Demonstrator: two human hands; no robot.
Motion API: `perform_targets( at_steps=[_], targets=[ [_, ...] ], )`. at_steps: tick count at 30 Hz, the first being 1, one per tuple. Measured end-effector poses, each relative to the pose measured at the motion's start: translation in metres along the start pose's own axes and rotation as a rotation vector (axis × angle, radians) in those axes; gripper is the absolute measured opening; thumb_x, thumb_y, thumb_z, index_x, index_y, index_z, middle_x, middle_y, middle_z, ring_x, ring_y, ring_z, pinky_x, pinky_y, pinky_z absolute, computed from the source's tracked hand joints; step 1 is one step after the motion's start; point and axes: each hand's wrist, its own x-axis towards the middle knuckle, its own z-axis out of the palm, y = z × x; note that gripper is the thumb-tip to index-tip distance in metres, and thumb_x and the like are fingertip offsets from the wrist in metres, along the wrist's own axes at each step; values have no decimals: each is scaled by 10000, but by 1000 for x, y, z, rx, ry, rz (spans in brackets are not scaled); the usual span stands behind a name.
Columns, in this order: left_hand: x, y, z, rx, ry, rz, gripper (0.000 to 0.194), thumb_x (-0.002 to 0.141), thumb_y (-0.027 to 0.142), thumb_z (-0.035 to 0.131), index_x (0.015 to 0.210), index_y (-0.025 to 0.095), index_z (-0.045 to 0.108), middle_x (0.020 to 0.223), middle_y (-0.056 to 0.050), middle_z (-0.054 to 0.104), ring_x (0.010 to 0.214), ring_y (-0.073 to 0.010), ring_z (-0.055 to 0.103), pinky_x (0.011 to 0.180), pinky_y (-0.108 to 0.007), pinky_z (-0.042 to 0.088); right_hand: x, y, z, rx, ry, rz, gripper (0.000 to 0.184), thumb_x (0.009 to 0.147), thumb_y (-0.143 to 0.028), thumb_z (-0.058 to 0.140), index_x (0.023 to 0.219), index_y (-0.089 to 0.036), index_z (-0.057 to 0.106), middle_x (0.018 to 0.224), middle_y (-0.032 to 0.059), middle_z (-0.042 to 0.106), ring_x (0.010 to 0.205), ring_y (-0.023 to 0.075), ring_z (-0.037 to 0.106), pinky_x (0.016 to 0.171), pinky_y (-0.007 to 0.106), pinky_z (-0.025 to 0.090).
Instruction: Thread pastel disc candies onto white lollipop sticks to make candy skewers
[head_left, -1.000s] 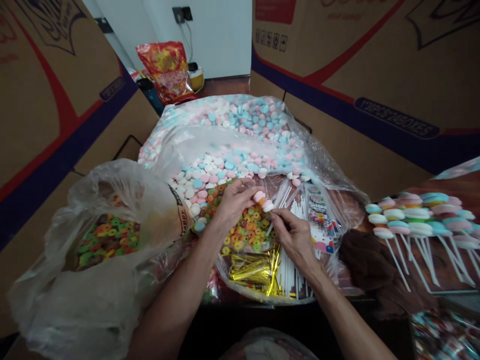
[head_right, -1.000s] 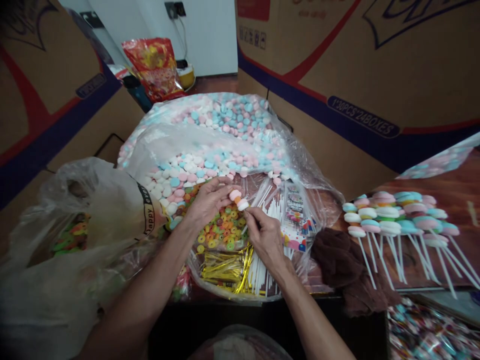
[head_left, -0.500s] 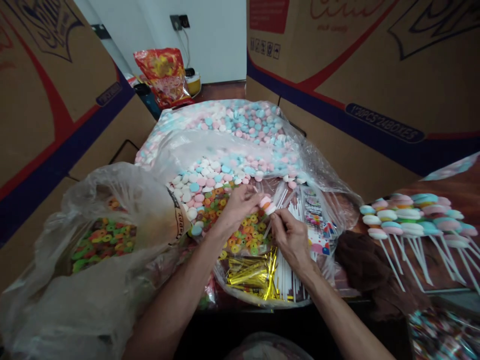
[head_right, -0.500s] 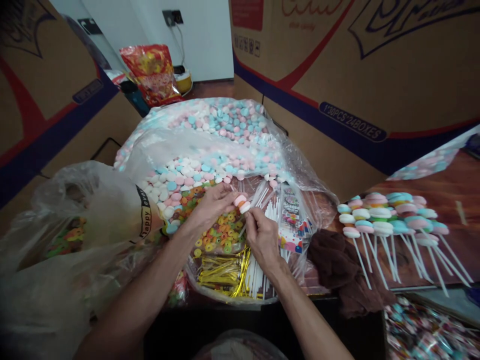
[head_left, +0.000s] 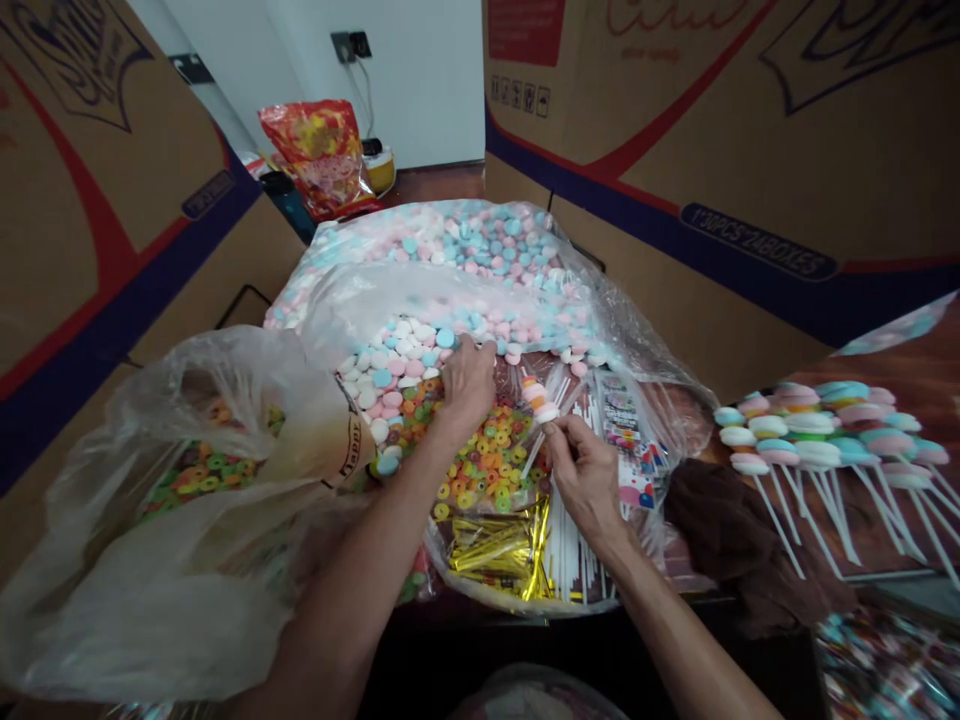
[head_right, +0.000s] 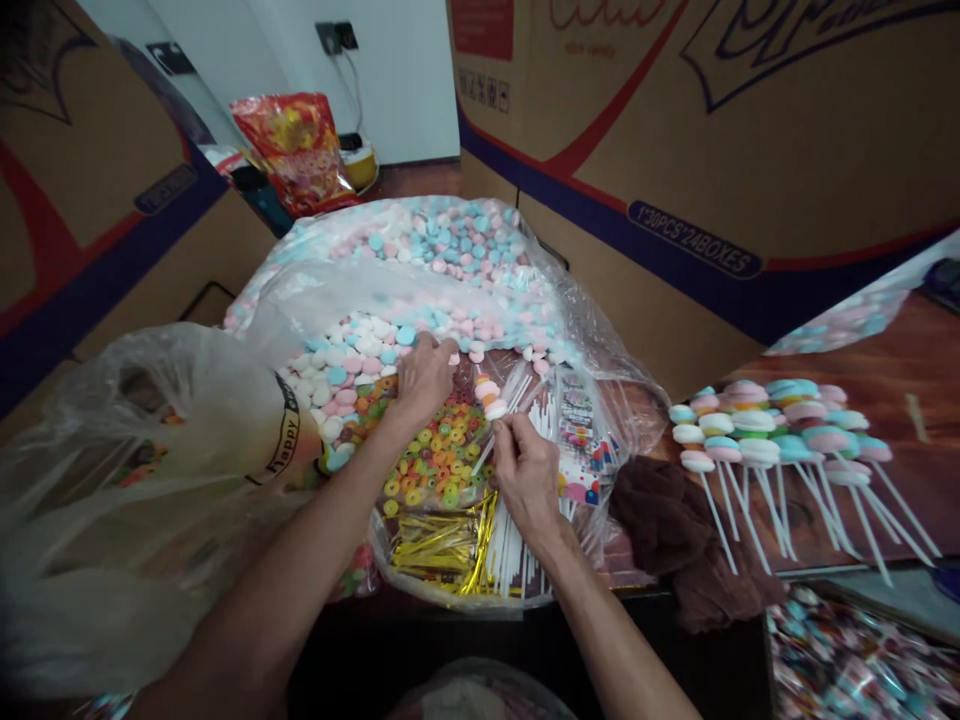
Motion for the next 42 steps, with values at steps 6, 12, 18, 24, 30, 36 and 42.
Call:
perform_targets(
  at_steps=[6,12,18,24,30,36,42],
  targets=[
    [-14,-10,1,-77,-40,194,332,913,181,454,1139,265,682,1039,-104,559,941,-266,580,758,-345,424,1,0,-1,-12,27,0,253,936,-322,519,722,-193,560,538,-66,434,485,94,396,503,226,299],
    [-12,-15,-1,-218,7,128,214,875,257,574,1010,228,737,873,-80,614,887,-247,592,793,-333,434,1,0,-1,-13,23,25,246,932,-329,521,730,-196,565,535,-60,445,481,100,412,491,222,311],
    [-5,-21,4,-502,73,71,165,854,294,588,830,191,714,755,-38,672,740,-192,599,710,-295,427,0,1,-1,8,13,39,229,934,-334,528,763,-191,583,551,-57,458,492,101,426,490,215,327],
    [-1,-32,13,-699,144,45,60,783,224,611,810,179,583,724,8,602,671,-140,561,627,-246,418,0,2,-1,-16,31,-1,226,933,-320,530,763,-184,590,542,-64,432,484,92,402,484,212,309],
    [2,-24,4,-662,44,112,244,816,160,559,1051,172,624,931,-48,670,834,-174,613,752,-277,473,1,-1,-2,-14,41,13,213,929,-323,533,777,-186,591,546,-58,468,480,97,433,477,208,321],
    [9,-4,4,-271,-93,175,250,866,139,482,887,152,730,933,-112,628,925,-240,602,848,-341,461,1,2,-1,-57,62,-31,216,931,-315,527,797,-170,613,558,-57,475,481,89,423,500,212,328],
    [5,-5,15,-171,-171,264,293,868,107,452,982,185,711,1004,-105,584,950,-237,592,840,-338,457,2,5,-1,-77,53,-23,239,934,-327,522,786,-168,620,566,-51,478,496,92,418,513,222,316]
  ],
)
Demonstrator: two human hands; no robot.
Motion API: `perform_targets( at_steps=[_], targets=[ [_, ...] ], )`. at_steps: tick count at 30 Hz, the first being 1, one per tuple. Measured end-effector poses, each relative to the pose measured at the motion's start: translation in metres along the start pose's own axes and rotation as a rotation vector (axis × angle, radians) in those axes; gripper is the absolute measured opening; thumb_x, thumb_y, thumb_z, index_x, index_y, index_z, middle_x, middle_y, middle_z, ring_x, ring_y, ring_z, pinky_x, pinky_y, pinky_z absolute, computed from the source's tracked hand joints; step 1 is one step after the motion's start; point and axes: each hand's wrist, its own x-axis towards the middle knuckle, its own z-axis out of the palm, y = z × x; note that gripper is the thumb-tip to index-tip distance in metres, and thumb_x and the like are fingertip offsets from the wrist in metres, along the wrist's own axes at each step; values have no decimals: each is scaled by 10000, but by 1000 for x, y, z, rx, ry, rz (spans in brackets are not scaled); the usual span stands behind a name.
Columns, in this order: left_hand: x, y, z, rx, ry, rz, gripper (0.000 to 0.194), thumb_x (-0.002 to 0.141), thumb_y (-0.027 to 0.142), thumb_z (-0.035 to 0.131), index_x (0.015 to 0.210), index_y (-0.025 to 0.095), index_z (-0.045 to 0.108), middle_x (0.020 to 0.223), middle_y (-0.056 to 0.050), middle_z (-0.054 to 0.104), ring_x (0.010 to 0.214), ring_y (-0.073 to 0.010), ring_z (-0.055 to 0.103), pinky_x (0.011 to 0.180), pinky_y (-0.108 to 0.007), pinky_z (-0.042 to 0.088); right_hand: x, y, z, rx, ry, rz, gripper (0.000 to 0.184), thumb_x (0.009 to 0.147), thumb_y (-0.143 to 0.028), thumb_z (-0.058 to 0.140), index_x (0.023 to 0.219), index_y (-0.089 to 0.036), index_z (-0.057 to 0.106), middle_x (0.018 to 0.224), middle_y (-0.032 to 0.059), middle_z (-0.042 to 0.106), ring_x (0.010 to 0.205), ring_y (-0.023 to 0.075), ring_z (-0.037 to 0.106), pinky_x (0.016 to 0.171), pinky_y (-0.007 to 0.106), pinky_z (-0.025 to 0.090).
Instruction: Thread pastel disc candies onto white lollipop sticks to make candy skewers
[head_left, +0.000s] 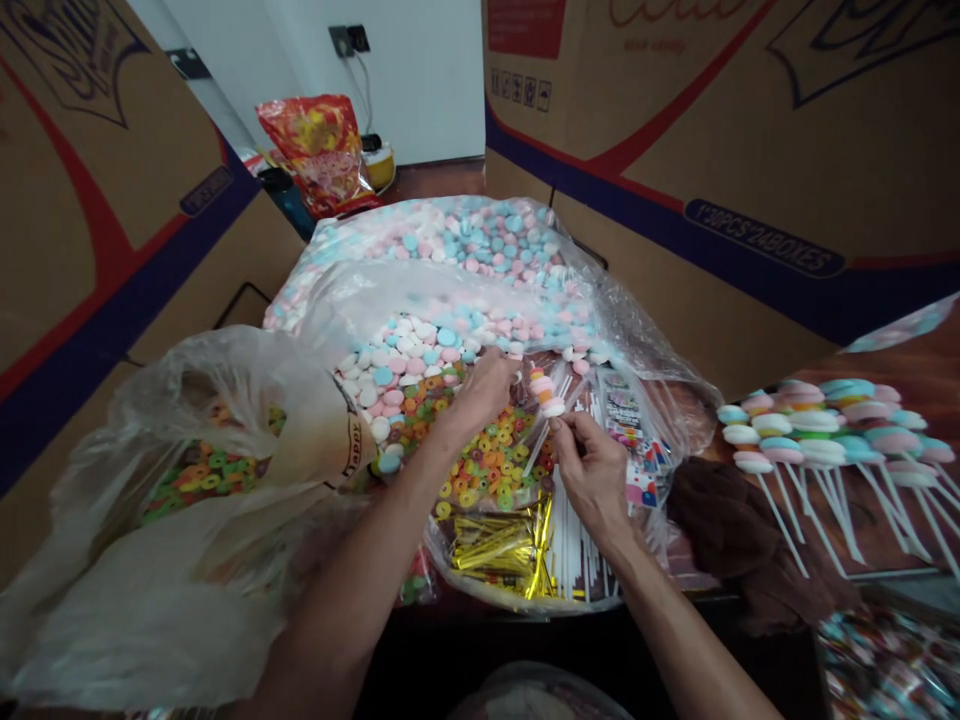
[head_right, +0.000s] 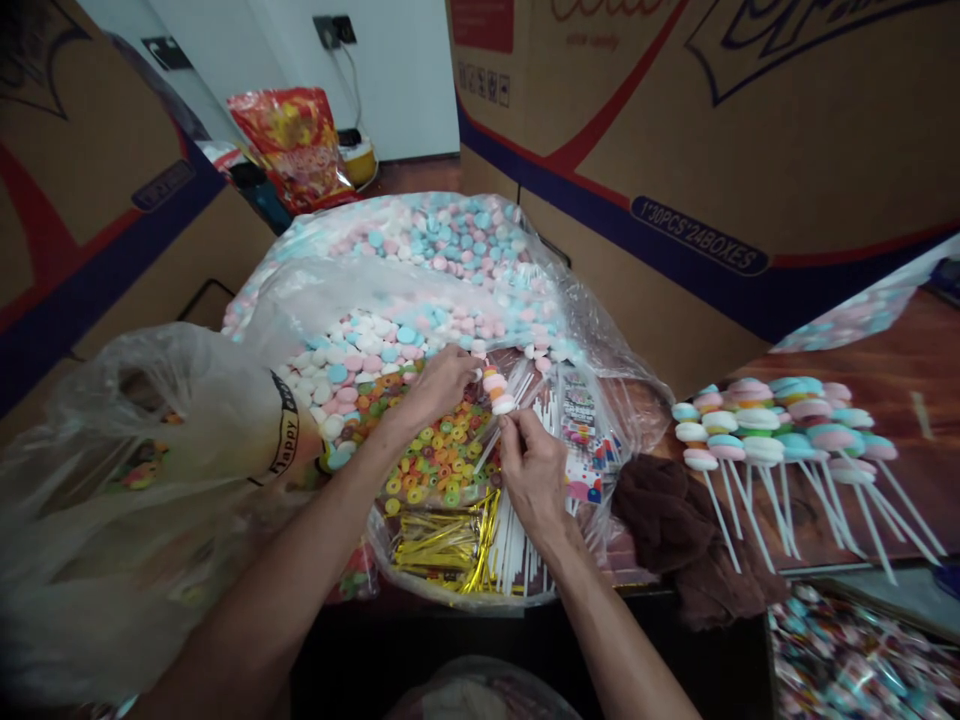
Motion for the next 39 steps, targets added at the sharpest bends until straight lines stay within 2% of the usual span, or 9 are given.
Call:
perform_targets(
  at_steps=[5,8,12,15,18,21,25,32,39],
  targets=[
    [-6,9,-2,-17,12,-9,361,832,62,477,1108,222,647,1056,-101,611,1018,-256,581,886,-363,455,-1,-1,-1,6,-2,-1,230,929,-321,525,781,-170,613,565,-56,461,495,91,404,512,220,315],
    [-8,10,-1,-124,115,-79,356,791,55,511,1087,196,651,1045,-107,631,1002,-258,590,882,-370,467,-1,-1,-1,5,9,-8,225,927,-317,528,774,-173,608,557,-59,451,493,91,399,507,219,313],
    [-13,0,-1,-596,228,-174,195,732,114,600,909,161,669,840,-50,660,814,-191,621,761,-301,500,-1,-2,-1,51,-21,10,227,926,-324,536,762,-179,596,557,-59,450,492,92,409,503,219,316],
    [-20,-6,-3,-991,280,-210,191,676,158,660,866,156,649,771,-9,669,730,-140,625,704,-251,494,-2,-4,-1,115,-87,34,239,933,-335,533,758,-183,590,555,-58,444,489,93,418,489,217,318],
    [-25,-6,-5,-1154,338,-271,245,613,171,705,854,145,669,762,-8,690,699,-126,629,682,-240,497,-3,-3,0,150,-150,28,249,937,-344,530,759,-183,596,554,-58,438,491,94,419,493,216,334],
    [-25,-4,-4,-1142,375,-287,225,606,167,699,829,139,705,740,-10,702,667,-122,622,652,-235,497,-3,-2,1,149,-192,25,253,938,-361,531,780,-182,612,566,-52,452,503,96,427,494,212,347],
    [-26,-3,-2,-1083,346,-200,160,657,162,664,803,140,726,739,-9,714,679,-125,635,678,-236,505,-3,-1,2,121,-214,30,273,935,-379,527,770,-180,616,558,-48,454,503,98,426,482,207,348],
    [-27,-8,3,-985,305,-181,227,723,150,626,918,144,743,846,-27,743,777,-156,675,751,-259,540,-3,-4,0,80,-221,61,276,927,-381,519,747,-189,601,537,-51,441,490,103,423,475,209,345],
    [-32,-1,2,-626,307,-109,202,784,136,583,891,179,749,783,-11,703,758,-156,635,736,-253,507,-2,-3,1,101,-225,108,294,911,-361,514,665,-200,509,531,-56,408,496,102,399,481,214,315]
  ],
)
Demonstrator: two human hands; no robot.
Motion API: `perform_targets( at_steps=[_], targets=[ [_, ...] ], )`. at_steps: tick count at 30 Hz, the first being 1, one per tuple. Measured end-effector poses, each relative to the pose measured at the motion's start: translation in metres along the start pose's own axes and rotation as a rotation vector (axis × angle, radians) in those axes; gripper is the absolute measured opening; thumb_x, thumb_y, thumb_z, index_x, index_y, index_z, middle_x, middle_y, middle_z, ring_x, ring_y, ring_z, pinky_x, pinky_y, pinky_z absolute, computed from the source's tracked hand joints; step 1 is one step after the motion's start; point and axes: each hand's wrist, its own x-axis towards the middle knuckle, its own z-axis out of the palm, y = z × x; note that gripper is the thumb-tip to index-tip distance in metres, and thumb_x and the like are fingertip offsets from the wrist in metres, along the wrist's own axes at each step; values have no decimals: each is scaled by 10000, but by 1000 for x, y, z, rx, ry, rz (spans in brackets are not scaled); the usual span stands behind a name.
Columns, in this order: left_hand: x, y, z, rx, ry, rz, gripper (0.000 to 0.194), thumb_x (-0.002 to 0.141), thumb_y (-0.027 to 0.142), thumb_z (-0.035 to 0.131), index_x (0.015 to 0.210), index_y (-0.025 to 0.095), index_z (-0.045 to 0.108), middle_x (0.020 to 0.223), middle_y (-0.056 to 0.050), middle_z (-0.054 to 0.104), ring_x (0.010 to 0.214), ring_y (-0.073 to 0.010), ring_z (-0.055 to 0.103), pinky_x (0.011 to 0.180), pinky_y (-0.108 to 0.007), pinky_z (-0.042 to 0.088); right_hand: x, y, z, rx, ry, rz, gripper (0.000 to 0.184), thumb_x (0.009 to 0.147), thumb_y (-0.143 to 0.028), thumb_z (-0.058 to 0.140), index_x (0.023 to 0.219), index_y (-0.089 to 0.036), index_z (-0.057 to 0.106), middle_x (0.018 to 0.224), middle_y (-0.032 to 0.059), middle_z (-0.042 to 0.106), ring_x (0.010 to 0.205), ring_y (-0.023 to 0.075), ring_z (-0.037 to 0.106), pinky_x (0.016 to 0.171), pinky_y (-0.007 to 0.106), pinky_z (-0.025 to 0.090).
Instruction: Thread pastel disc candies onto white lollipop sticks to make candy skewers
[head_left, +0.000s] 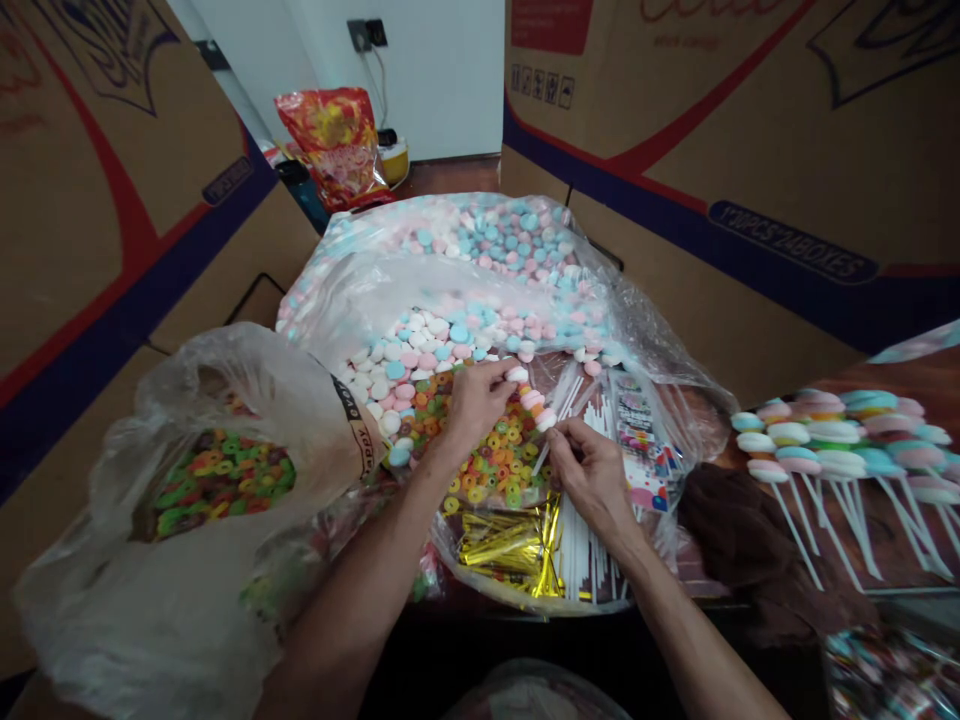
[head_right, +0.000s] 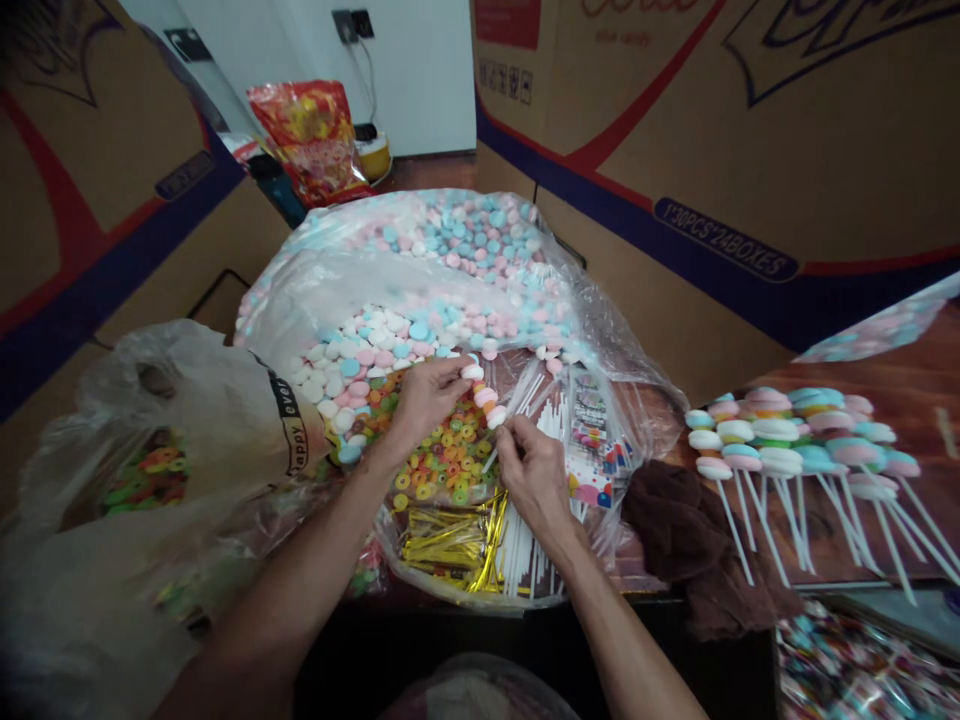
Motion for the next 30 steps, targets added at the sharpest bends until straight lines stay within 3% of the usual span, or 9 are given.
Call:
perform_targets(
  at_steps=[3,7,12,18,24,30],
  targets=[
    [-5,9,1,149,9,57,193,817,153,561,859,180,748,723,-14,662,715,-150,578,695,-242,464,-1,0,3,-25,36,-19,284,911,-347,508,669,-198,506,538,-62,386,493,96,371,478,215,287],
    [-7,13,3,184,-35,85,237,815,118,523,878,178,744,722,-14,664,697,-149,559,667,-237,437,-3,-1,7,-42,61,-64,276,923,-327,493,680,-197,504,549,-68,357,495,91,346,483,218,268],
    [-9,11,1,152,-106,104,348,818,95,483,1039,179,738,861,-30,730,762,-160,609,742,-259,466,-2,0,6,-52,76,-72,275,928,-325,489,683,-200,499,558,-67,358,501,94,345,488,221,272],
    [-17,13,0,99,-94,43,379,888,231,491,1213,169,675,905,-34,753,726,-152,625,729,-268,496,-2,0,7,-53,95,-59,259,932,-321,482,701,-207,509,544,-64,396,494,101,375,490,225,287],
    [-17,11,7,29,-6,0,355,873,334,551,1142,178,723,1032,-52,765,847,-182,687,787,-278,523,0,-6,10,-94,98,-75,263,923,-284,448,671,-213,473,567,-60,379,515,103,371,517,231,284],
    [-17,14,11,52,-7,-17,371,864,385,536,1115,201,738,1018,-27,771,867,-204,690,808,-302,536,5,-10,8,-89,119,-70,252,909,-280,433,665,-217,441,568,-59,372,515,103,366,528,238,274]
  ],
)
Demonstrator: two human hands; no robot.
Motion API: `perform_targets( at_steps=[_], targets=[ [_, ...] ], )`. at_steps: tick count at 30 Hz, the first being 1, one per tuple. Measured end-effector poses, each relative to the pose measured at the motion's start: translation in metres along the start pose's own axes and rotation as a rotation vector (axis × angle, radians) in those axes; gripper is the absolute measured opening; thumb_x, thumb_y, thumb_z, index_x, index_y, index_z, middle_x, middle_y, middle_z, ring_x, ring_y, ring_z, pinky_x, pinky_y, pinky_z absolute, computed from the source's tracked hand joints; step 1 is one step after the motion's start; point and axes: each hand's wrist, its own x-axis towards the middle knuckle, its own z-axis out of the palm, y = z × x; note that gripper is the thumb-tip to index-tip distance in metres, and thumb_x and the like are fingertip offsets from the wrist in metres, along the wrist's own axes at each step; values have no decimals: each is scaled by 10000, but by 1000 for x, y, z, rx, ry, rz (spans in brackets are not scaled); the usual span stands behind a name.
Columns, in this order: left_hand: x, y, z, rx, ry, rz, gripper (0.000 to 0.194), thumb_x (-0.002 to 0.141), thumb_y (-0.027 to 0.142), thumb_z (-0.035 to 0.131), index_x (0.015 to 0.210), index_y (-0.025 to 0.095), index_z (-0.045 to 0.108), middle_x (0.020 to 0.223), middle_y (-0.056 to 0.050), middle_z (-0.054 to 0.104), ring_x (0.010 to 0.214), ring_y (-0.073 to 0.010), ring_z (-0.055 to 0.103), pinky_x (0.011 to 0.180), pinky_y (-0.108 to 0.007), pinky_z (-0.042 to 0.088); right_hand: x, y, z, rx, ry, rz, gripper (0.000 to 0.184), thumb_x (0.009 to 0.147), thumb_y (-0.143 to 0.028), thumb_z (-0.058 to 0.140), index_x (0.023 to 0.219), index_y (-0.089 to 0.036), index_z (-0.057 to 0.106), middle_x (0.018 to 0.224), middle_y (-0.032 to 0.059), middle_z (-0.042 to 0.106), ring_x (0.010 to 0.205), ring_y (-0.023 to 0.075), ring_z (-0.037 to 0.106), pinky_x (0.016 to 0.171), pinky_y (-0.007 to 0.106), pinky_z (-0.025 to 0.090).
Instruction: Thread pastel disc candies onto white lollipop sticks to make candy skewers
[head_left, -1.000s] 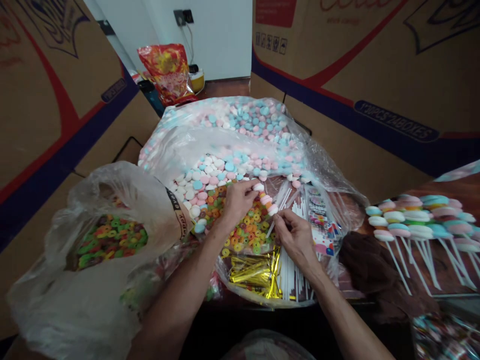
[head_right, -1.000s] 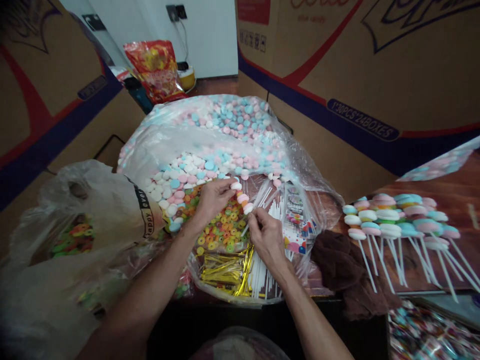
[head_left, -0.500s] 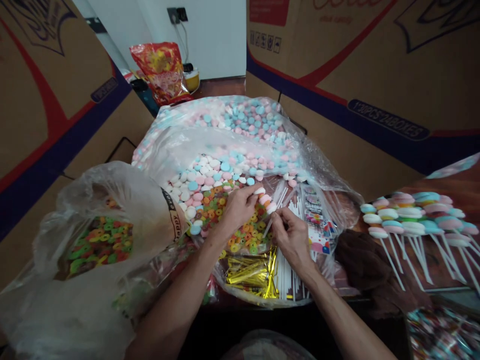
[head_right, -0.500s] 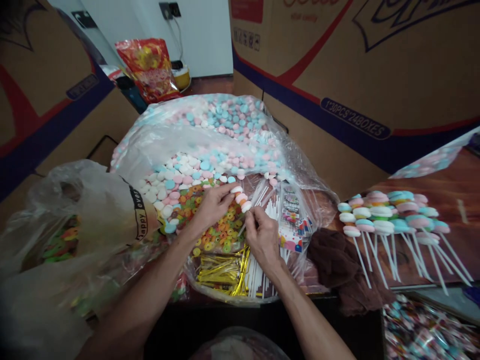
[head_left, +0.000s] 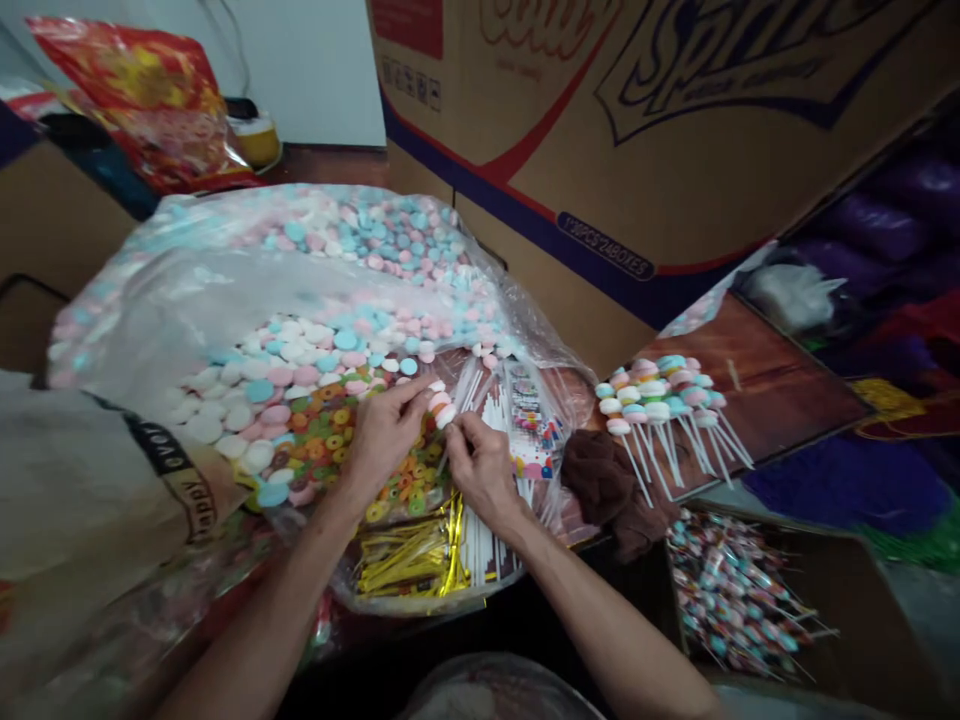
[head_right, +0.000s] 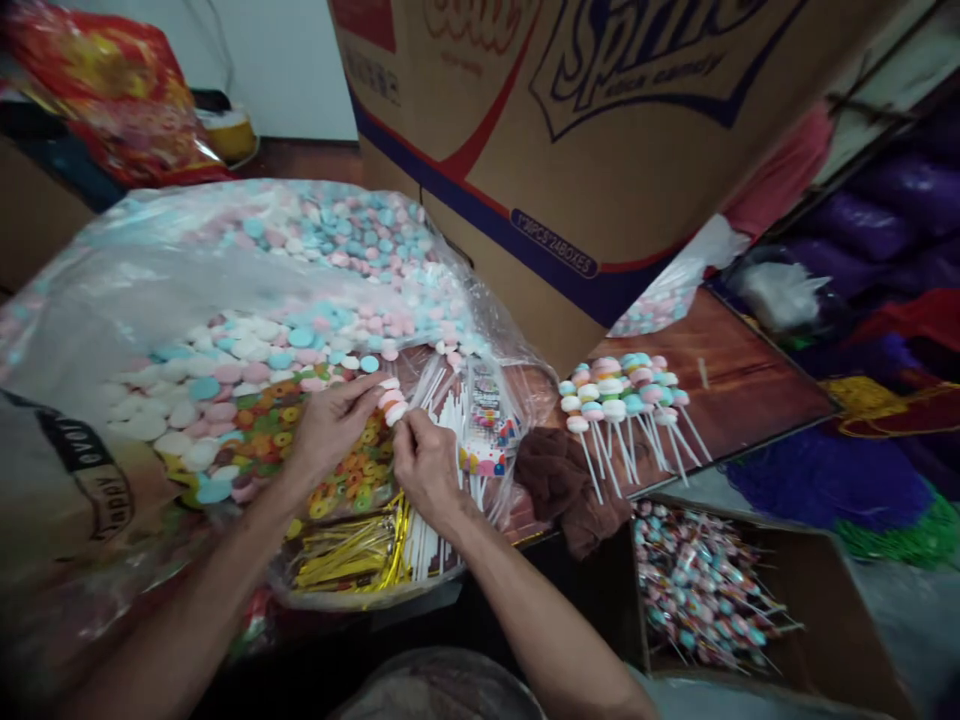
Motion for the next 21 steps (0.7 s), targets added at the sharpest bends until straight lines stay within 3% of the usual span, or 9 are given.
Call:
perform_targets(
  at_steps=[6,10,13,15,17,19,21],
  targets=[
    [3,-2,2,-150,38,-72,457,809,464,603,1166,200,711,1048,-34,758,925,-218,681,853,-327,547,3,-2,-10,-1,-35,-5,263,924,-291,433,680,-209,487,540,-63,397,498,96,361,506,223,278],
    [10,-9,-4,-282,70,-115,596,799,479,624,1320,192,600,981,-38,751,800,-179,689,727,-284,560,-13,-4,-50,-124,-6,-116,258,946,-278,422,775,-196,597,594,-39,481,507,97,423,527,220,328],
    [14,-13,-15,-103,156,-103,457,812,433,608,1188,185,688,947,-41,753,769,-182,685,730,-287,549,-32,4,-101,-278,237,-139,209,922,-258,495,753,-197,603,584,-32,507,491,103,454,520,225,354],
    [15,-14,-21,66,189,-48,348,819,387,592,1062,184,738,938,-45,756,822,-204,684,790,-304,535,-36,17,-142,-409,518,-85,187,905,-250,526,742,-203,604,604,-13,553,528,128,500,567,256,386],
    [14,-15,-24,188,138,16,287,839,343,559,993,194,749,933,-49,755,863,-215,679,832,-315,515,-31,37,-181,-557,776,-10,212,877,-239,552,672,-205,595,606,26,573,556,160,520,597,306,391],
    [13,-15,-24,268,53,70,265,858,303,522,952,201,748,942,-56,751,880,-214,672,846,-316,498,-19,58,-212,-666,894,110,156,809,-204,602,653,-209,601,567,45,560,508,166,486,568,341,361],
    [12,-15,-22,318,5,95,264,868,267,499,939,203,745,965,-65,745,905,-209,665,861,-312,484,-7,75,-232,-803,835,242,129,739,-172,670,629,-220,622,540,40,522,477,142,369,549,362,298]
  ],
)
